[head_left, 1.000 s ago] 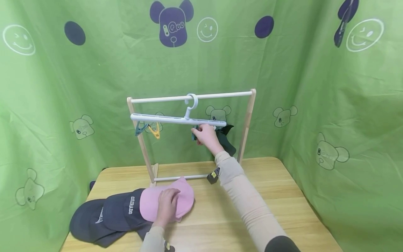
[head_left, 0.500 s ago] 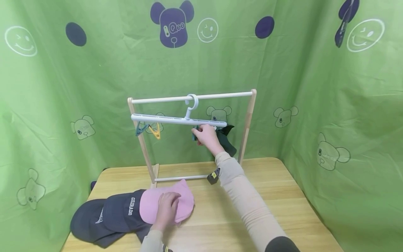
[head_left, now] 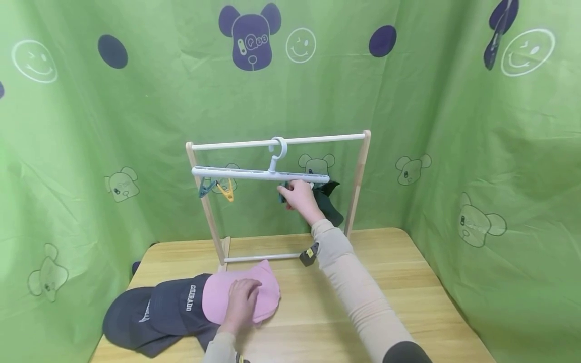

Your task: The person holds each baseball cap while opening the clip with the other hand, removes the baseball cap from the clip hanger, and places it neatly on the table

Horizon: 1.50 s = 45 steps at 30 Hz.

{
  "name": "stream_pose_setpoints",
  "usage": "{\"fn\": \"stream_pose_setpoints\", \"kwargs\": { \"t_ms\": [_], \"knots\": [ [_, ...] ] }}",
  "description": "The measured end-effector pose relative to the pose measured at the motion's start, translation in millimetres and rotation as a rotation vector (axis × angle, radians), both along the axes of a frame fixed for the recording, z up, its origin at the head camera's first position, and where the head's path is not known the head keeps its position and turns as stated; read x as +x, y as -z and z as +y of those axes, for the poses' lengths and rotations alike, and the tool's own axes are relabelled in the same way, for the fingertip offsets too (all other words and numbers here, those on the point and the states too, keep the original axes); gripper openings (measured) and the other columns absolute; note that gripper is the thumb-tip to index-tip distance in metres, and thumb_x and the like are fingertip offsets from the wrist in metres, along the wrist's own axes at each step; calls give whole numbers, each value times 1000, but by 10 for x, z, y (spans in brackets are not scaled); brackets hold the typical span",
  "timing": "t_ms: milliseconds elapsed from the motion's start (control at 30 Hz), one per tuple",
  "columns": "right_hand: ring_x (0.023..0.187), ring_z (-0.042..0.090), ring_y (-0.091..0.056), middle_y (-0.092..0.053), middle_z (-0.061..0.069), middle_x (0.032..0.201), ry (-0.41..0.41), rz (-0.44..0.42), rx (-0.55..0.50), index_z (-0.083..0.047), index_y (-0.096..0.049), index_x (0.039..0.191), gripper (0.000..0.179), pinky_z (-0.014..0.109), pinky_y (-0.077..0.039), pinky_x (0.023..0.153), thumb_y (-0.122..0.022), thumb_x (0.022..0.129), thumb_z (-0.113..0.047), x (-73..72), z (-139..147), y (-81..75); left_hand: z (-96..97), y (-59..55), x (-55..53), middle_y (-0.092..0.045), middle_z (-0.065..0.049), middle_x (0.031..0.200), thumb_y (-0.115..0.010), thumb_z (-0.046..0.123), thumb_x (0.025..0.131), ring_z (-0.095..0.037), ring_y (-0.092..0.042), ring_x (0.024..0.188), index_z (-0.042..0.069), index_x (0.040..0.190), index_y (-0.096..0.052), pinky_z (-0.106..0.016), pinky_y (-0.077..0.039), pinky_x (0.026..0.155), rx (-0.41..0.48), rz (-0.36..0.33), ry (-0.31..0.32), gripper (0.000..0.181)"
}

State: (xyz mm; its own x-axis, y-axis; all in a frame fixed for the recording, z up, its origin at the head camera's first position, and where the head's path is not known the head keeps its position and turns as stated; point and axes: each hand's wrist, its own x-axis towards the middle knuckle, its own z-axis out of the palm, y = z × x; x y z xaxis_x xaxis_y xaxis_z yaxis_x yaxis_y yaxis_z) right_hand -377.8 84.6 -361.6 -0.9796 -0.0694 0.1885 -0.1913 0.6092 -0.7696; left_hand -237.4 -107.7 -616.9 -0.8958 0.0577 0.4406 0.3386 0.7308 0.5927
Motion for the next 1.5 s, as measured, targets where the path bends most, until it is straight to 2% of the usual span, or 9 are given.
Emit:
{"fn": "stream_pose_setpoints", "kwargs": {
  "t_ms": [167,367,667,933,1100,1333,1500],
  "knots": [
    [49,15,-62,-56,2,55,-12,11,-16,-9,-54,74,33,26,-53,50,-64,92,-34,-18,26,38,7,-9,20,-71,-3,102,-66,5,88,-26,-62,105,13,101,-70,-59,-32,111,14,-18,3,15],
    [48,16,-61,-57,3,56,2,54,-17,-10,-53,72,33,25,-50,48,-66,91,-34,-28,36,75,21,3,21,-72,-4,102,-66,4,88,-26,-63,105,12,102,-70,-59,-32,111,35,3,-9,16],
    [50,16,-60,-60,4,58,24,105,15,-10,-53,71,36,25,-48,49,-67,90,-38,-31,17,123,34,-56,42,-72,-5,103,-67,3,87,-28,-62,106,10,102,-71,-59,-33,109,123,5,-22,17],
    [50,16,-60,-59,4,58,26,124,-16,-11,-51,68,38,24,-47,48,-68,89,-37,-35,19,140,35,-108,30,-73,-2,101,-68,3,85,-24,-64,101,11,100,-72,-44,-46,96,144,60,-48,17],
    [50,15,-61,-59,3,58,33,135,-19,-11,-50,68,39,24,-46,48,-68,89,-38,-41,23,143,37,-200,6,-73,-3,103,-67,4,88,-23,-64,104,11,102,-72,-44,-48,97,199,26,-52,17],
    [53,15,-62,-60,4,64,28,120,-26,-9,-54,73,36,23,-50,50,-67,90,-39,-54,32,146,60,-354,-50,-72,-5,108,-65,9,90,-25,-63,105,12,106,-71,-45,-48,97,205,2,-45,17],
    [55,15,-63,-61,6,70,23,112,-48,-8,-56,78,34,24,-54,53,-68,90,-38,-53,42,153,87,-448,-98,-71,-8,113,-63,9,92,-28,-62,111,10,110,-70,-48,-45,102,235,-8,-26,20]
  ]
}}
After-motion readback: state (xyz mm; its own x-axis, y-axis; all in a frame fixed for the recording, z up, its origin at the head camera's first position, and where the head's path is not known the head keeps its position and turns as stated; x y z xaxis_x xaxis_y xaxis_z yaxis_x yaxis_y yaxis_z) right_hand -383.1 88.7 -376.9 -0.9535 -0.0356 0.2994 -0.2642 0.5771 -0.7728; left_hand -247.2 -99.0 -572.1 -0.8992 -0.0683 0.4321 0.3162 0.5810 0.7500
